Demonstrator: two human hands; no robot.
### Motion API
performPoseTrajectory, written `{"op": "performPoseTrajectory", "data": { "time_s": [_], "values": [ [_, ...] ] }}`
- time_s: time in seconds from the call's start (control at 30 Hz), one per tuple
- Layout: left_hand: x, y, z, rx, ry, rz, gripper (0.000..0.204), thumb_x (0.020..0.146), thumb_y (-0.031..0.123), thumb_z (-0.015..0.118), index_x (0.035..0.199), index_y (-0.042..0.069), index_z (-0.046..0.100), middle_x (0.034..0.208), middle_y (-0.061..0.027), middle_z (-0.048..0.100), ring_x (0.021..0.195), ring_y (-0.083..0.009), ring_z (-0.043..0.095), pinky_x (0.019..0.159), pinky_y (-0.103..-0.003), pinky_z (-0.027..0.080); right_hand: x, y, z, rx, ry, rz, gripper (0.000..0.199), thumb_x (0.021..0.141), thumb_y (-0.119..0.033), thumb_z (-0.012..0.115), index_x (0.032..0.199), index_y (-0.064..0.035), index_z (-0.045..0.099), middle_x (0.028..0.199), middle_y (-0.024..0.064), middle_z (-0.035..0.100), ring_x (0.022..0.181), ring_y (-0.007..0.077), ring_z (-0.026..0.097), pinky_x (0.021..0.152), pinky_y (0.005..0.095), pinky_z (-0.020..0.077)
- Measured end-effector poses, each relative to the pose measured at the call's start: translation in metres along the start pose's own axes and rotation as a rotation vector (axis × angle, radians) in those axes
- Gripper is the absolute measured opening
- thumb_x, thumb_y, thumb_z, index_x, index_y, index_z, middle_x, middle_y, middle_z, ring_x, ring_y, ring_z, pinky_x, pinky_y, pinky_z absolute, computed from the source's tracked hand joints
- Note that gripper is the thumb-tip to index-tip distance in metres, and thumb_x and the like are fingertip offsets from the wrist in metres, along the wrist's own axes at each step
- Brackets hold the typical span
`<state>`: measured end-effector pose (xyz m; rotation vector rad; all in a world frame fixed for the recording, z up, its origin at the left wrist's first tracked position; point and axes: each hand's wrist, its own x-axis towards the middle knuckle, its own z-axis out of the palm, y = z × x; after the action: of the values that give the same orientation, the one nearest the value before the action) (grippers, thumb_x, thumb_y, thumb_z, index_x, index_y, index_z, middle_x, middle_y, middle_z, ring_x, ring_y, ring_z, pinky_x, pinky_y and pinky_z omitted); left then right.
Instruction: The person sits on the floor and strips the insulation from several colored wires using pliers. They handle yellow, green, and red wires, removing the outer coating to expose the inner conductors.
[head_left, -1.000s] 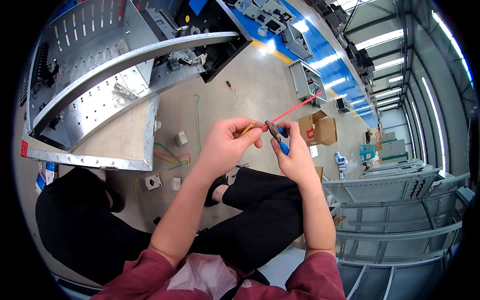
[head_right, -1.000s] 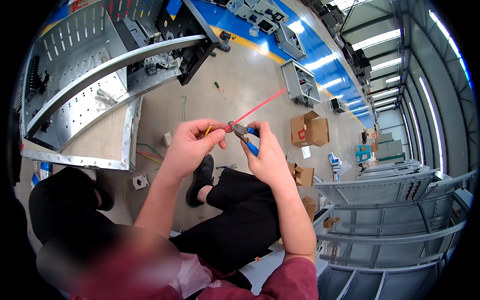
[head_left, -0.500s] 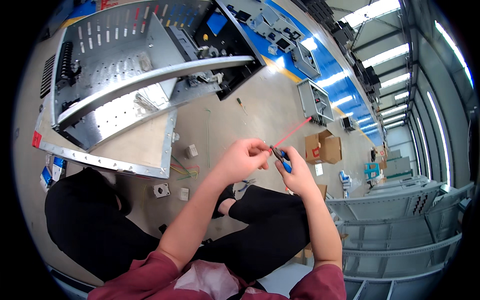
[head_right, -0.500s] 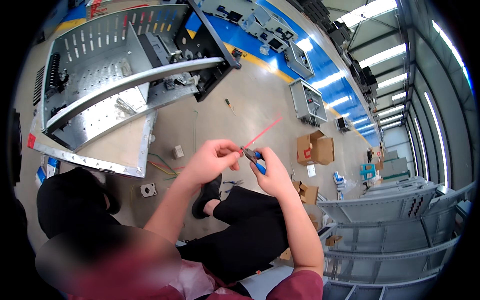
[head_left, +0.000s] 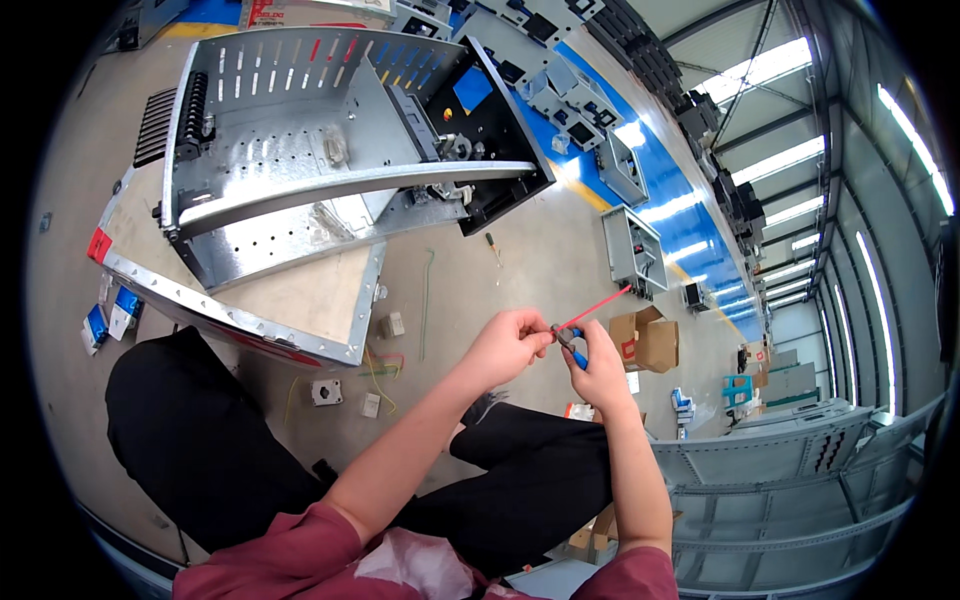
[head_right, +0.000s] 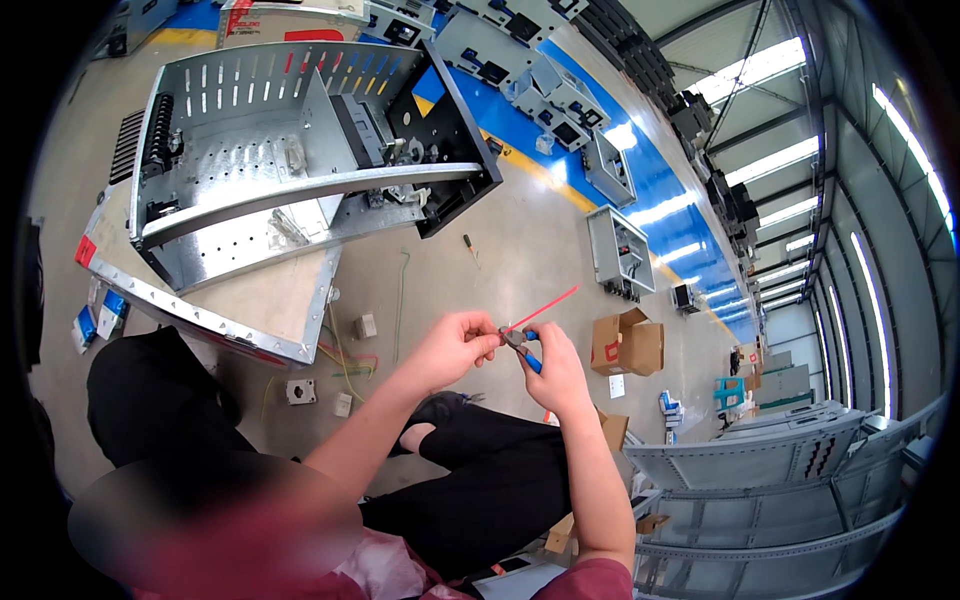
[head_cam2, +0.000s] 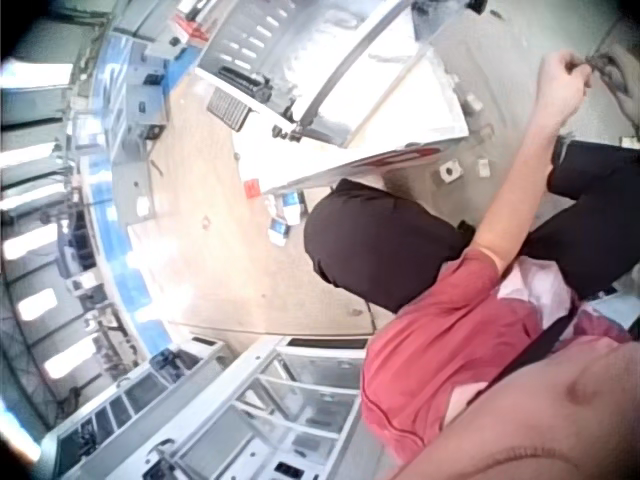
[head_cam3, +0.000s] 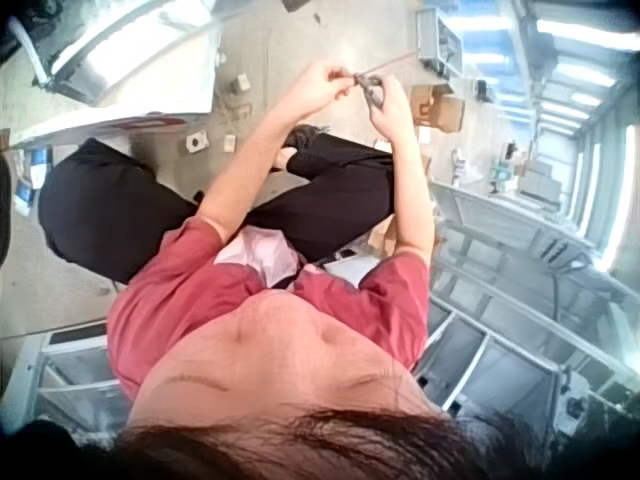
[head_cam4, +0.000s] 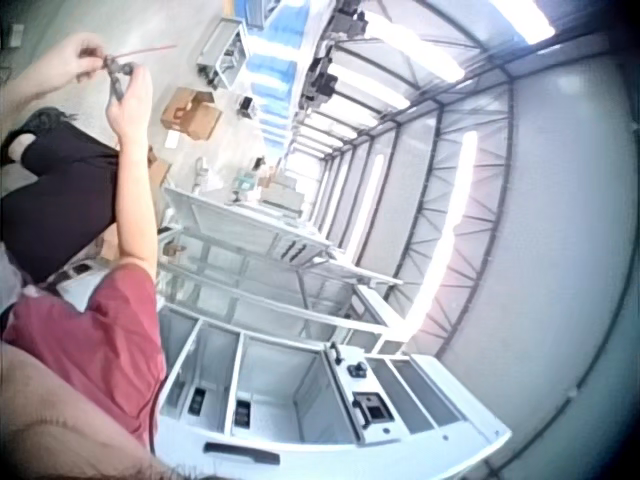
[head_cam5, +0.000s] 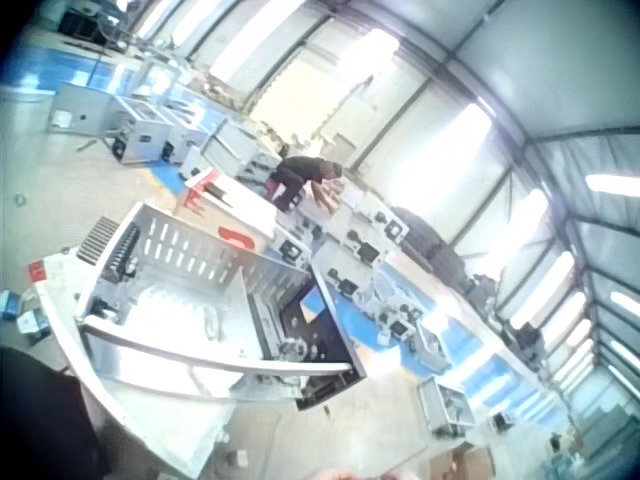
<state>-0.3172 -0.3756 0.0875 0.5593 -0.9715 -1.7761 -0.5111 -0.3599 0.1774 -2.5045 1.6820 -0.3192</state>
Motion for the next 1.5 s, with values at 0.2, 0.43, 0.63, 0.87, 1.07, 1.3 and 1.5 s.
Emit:
{"op": "performPoseTrajectory", "data": {
  "time_s": [0.2,0.43,0.63,0.87,1.07,1.3,1.5],
  "values": [
    [0.003,-0.008,0.001,-0.088,0.014,0.026,0.009,0.096,0.008,0.064,0.096,0.001,0.069,0.08,-0.0021,0.066,0.071,-0.0086,0.058,0.064,-0.027,0.048,0.004,0.002,-0.003,-0.058,-0.007,-0.011,0.034,0.085,-0.004,0.069,0.117,-0.003,0.058,0.107,0.0194,0.061,0.107,0.0417,0.06,0.092,0.0443,0.0492],
    [-0.007,0.007,-0.003,-0.1,-0.054,-0.006,0.013,0.099,0.01,0.065,0.102,-0.001,0.072,0.079,-0.0027,0.067,0.071,-0.0079,0.058,0.063,-0.024,0.047,0.01,-0.008,-0.015,-0.091,-0.04,-0.055,0.04,0.084,0.0,0.067,0.122,-0.0042,0.056,0.116,0.019,0.061,0.113,0.0414,0.058,0.095,0.0458,0.0479],
    [-0.009,0.009,-0.008,-0.043,-0.089,-0.015,0.017,0.099,0.01,0.064,0.107,-0.002,0.074,0.079,-0.0025,0.067,0.069,-0.0075,0.056,0.061,-0.024,0.045,0.016,-0.013,-0.013,-0.015,-0.07,-0.047,0.044,0.083,0.004,0.066,0.125,-0.0045,0.055,0.121,0.0193,0.059,0.117,0.0411,0.056,0.099,0.0463,0.0472],
    [-0.012,0.005,-0.015,-0.009,-0.047,0.029,0.019,0.099,0.014,0.066,0.103,-0.002,0.075,0.079,-0.0009,0.066,0.073,-0.0073,0.057,0.066,-0.024,0.045,0.015,-0.036,0.004,-0.233,0.045,-0.069,0.046,0.083,0.004,0.067,0.127,-0.0066,0.058,0.115,0.017,0.059,0.112,0.0362,0.057,0.099,0.0434,0.0472],
    [-0.019,0.012,-0.017,-0.012,0.007,0.048,0.023,0.096,0.019,0.068,0.098,-0.003,0.074,0.076,-0.0014,0.067,0.07,-0.0069,0.057,0.063,-0.026,0.045,0.013,-0.039,0.004,0.005,-0.047,0.151,0.047,0.084,0.006,0.064,0.129,-0.0078,0.058,0.108,0.0171,0.064,0.103,0.0366,0.063,0.089,0.0439,0.0518],
    [-0.027,0.02,-0.021,0.004,0.003,0.025,0.024,0.096,0.021,0.07,0.097,-0.002,0.076,0.075,0.0003,0.067,0.069,-0.0061,0.057,0.062,-0.026,0.044,0.014,-0.049,0.003,-0.037,0.046,0.046,0.038,0.09,0.002,0.059,0.128,-0.0067,0.058,0.107,0.0189,0.066,0.101,0.0402,0.063,0.087,0.0473,0.0504],
    [-0.033,0.033,-0.022,-0.01,0.004,-0.001,0.023,0.096,0.02,0.069,0.099,-0.002,0.076,0.075,0.0013,0.066,0.069,-0.005,0.056,0.062,-0.025,0.043,0.017,-0.055,0.001,-0.073,0.091,0.018,0.042,0.088,0.003,0.059,0.129,-0.007,0.057,0.109,0.0183,0.064,0.102,0.04,0.062,0.087,0.0474,0.0502]
  ]
}}
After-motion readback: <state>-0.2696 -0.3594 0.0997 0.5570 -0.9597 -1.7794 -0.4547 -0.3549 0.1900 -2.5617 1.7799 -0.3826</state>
